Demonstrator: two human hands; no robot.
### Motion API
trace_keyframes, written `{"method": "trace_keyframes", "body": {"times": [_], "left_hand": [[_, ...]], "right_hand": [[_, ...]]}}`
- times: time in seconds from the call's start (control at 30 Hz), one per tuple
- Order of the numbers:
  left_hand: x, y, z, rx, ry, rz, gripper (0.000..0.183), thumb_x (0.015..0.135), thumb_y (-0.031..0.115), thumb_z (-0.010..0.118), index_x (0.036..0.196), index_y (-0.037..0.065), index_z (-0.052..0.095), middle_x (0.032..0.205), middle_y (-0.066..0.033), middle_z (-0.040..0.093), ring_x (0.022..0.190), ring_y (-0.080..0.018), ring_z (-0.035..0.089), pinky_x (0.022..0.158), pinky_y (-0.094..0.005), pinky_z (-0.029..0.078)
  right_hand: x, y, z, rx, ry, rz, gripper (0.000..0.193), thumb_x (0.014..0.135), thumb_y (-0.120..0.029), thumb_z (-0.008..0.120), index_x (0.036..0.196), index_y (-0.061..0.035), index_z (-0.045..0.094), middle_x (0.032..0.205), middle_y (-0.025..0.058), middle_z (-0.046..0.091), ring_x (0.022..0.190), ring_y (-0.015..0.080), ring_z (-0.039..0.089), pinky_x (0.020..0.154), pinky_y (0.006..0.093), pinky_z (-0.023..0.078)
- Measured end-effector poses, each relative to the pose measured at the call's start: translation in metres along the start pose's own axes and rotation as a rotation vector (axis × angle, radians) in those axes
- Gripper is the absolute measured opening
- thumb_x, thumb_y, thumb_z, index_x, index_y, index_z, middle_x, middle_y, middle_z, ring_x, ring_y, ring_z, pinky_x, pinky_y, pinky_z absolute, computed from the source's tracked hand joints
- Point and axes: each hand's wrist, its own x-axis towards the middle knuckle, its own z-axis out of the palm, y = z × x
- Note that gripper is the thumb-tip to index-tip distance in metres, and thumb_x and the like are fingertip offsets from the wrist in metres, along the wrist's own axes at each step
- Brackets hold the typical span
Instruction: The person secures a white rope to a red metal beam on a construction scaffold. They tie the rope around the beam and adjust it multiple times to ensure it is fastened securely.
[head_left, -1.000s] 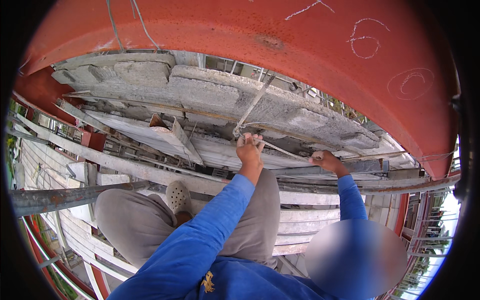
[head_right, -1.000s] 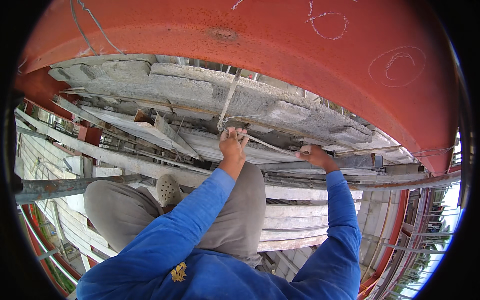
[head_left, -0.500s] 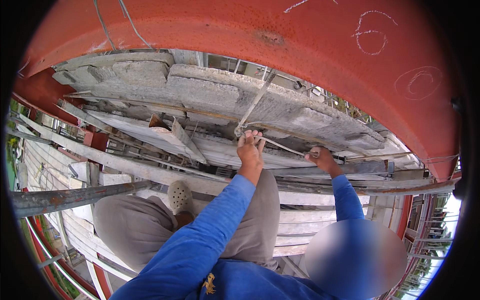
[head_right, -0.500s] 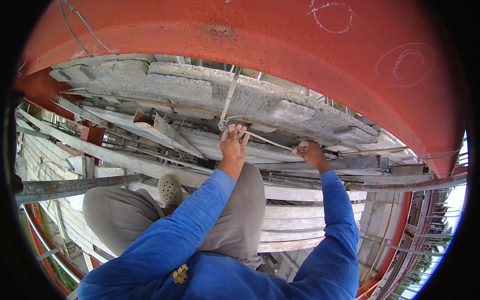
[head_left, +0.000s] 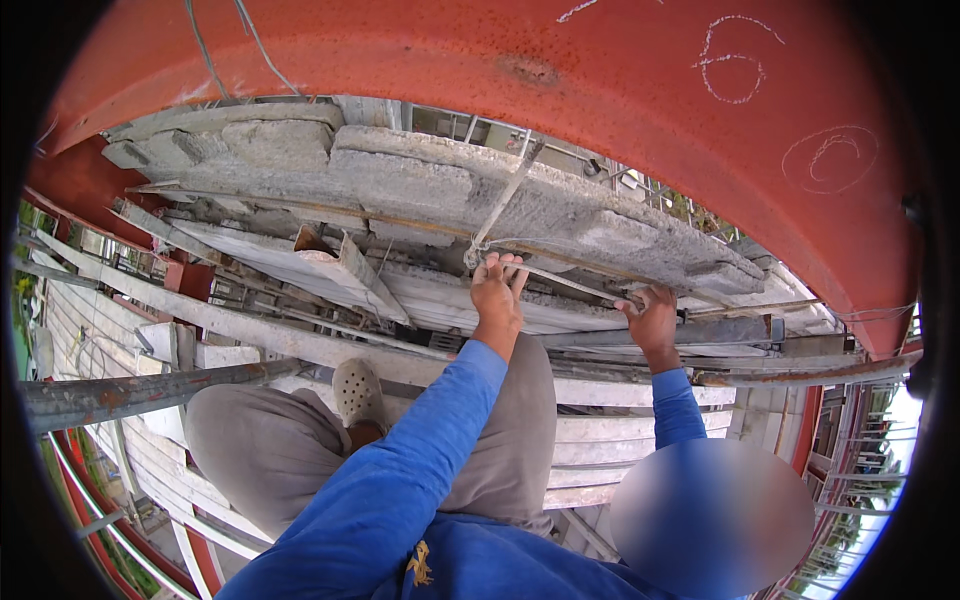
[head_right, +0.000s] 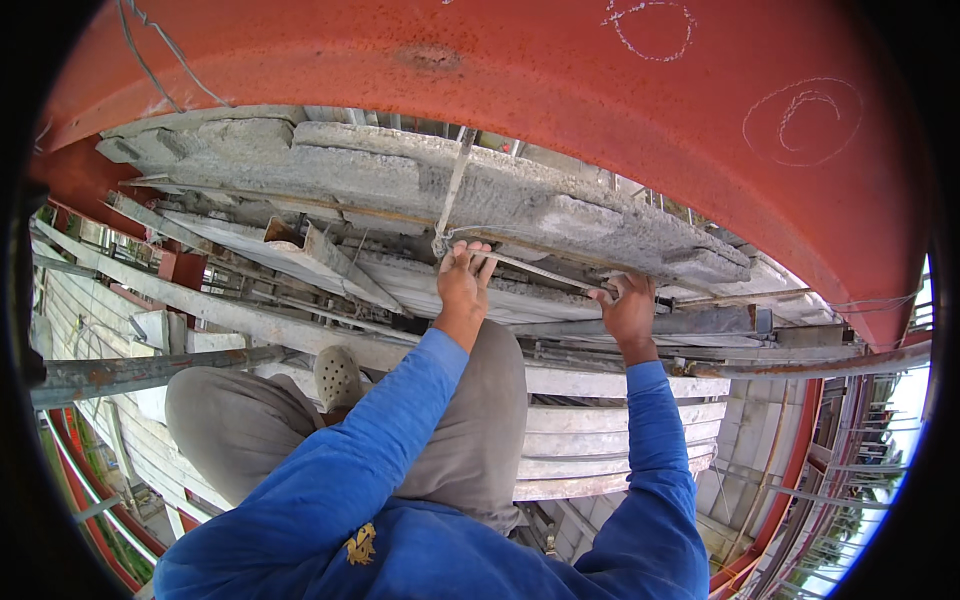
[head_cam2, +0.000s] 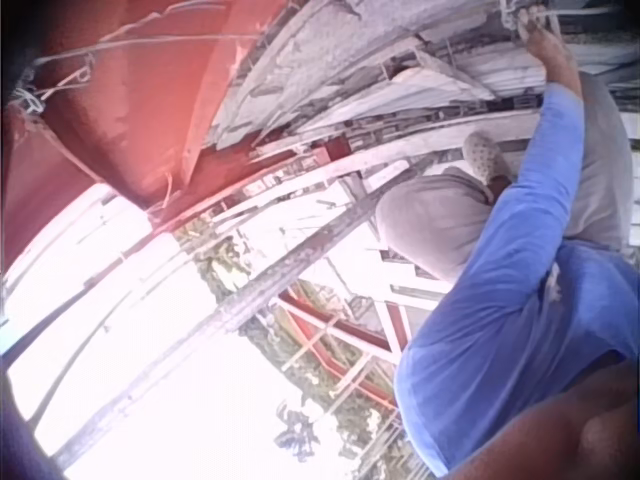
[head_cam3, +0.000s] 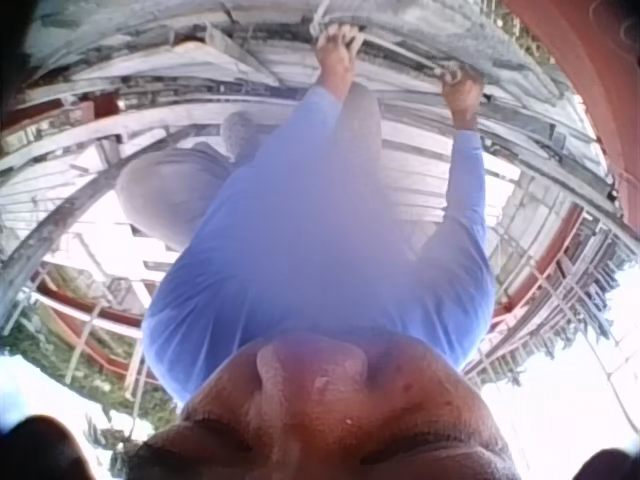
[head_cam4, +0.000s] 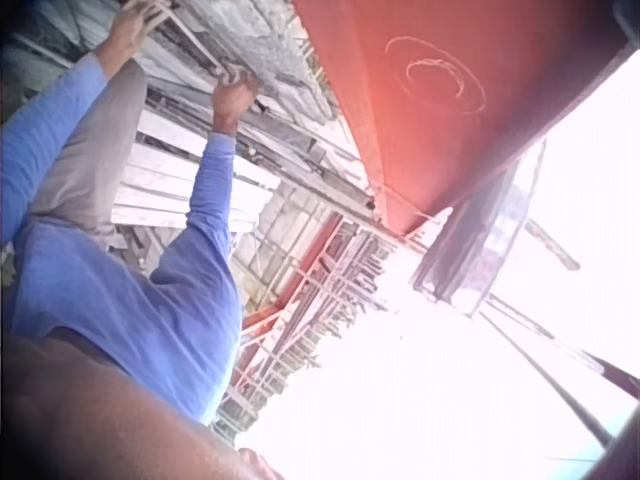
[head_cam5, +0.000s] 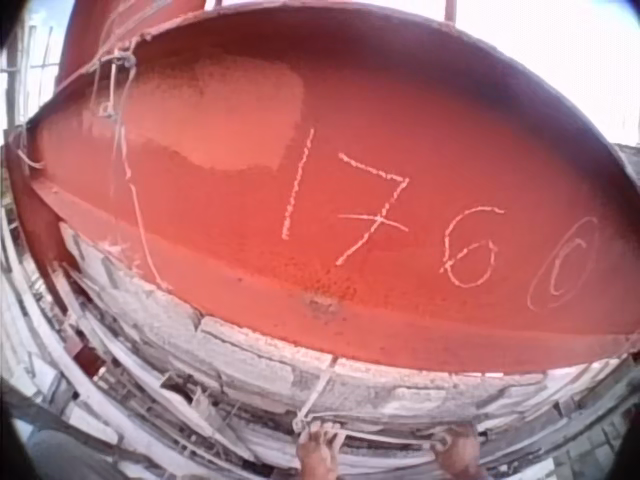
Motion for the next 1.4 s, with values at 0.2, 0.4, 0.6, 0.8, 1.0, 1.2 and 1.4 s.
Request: {"method": "trace_keyframes", "body": {"times": [0.2,0.4,0.6,0.8,1.0,1.2,1.4], "left_hand": [[0.011,0.000,-0.007,-0.081,0.022,-0.057,0.029,0.111,0.024,0.061,0.130,0.005,0.053,0.115,-0.0131,0.063,0.113,-0.0330,0.067,0.105,-0.0561,0.061],[0.012,-0.003,-0.011,-0.102,-0.039,-0.074,0.021,0.110,0.022,0.061,0.122,0.006,0.053,0.112,-0.0124,0.063,0.110,-0.0337,0.067,0.105,-0.0581,0.061],[0.015,0.000,-0.020,-0.134,-0.135,-0.071,0.020,0.110,0.018,0.061,0.123,0.005,0.053,0.113,-0.0135,0.063,0.112,-0.0344,0.067,0.108,-0.0590,0.059],[0.018,-0.002,-0.022,-0.186,-0.107,-0.077,0.026,0.111,0.021,0.060,0.130,0.005,0.055,0.110,-0.0116,0.067,0.112,-0.0330,0.068,0.107,-0.0571,0.059],[0.017,0.007,-0.016,-0.036,-0.119,-0.110,0.021,0.110,0.016,0.061,0.130,0.010,0.058,0.116,-0.0106,0.067,0.118,-0.0336,0.066,0.107,-0.0555,0.058],[0.017,0.007,-0.013,0.022,-0.057,-0.130,0.013,0.111,0.012,0.058,0.124,0.011,0.058,0.112,-0.0097,0.067,0.116,-0.0327,0.067,0.106,-0.0554,0.058],[0.022,0.009,-0.025,0.032,-0.151,-0.127,0.010,0.112,0.013,0.055,0.122,0.009,0.058,0.119,-0.0133,0.067,0.117,-0.0347,0.069,0.108,-0.0546,0.059]], "right_hand": [[-0.011,-0.026,-0.020,-0.072,-0.190,0.088,0.039,0.078,-0.037,0.092,0.094,-0.0055,0.077,0.102,0.0152,0.073,0.107,0.0373,0.067,0.095,0.0496,0.050],[0.058,0.000,-0.062,0.175,-1.074,0.038,0.046,0.096,-0.049,0.076,0.102,-0.0036,0.077,0.078,0.0163,0.073,0.072,0.0387,0.069,0.076,0.0491,0.057],[0.066,0.000,-0.054,0.312,-1.316,0.249,0.050,0.102,-0.053,0.067,0.101,-0.0038,0.073,0.079,0.0198,0.070,0.071,0.0385,0.067,0.076,0.0466,0.057],[0.024,-0.007,-0.046,-0.118,-0.758,-0.182,0.035,0.103,-0.043,0.068,0.111,-0.0093,0.073,0.086,0.0213,0.074,0.080,0.0430,0.073,0.069,0.0537,0.058],[-0.025,-0.003,0.013,-0.136,-0.440,-0.039,0.033,0.100,-0.045,0.070,0.109,-0.0127,0.073,0.089,0.0192,0.076,0.081,0.0434,0.074,0.071,0.0550,0.059],[-0.033,0.015,0.030,0.283,-0.906,0.196,0.048,0.100,-0.054,0.071,0.105,-0.0066,0.070,0.087,0.0226,0.073,0.074,0.0403,0.072,0.066,0.0486,0.057],[0.016,0.006,0.020,0.136,-0.972,0.181,0.072,0.099,-0.064,0.065,0.110,0.0066,0.073,0.099,0.0244,0.077,0.089,0.0461,0.073,0.086,0.0504,0.058]]}}
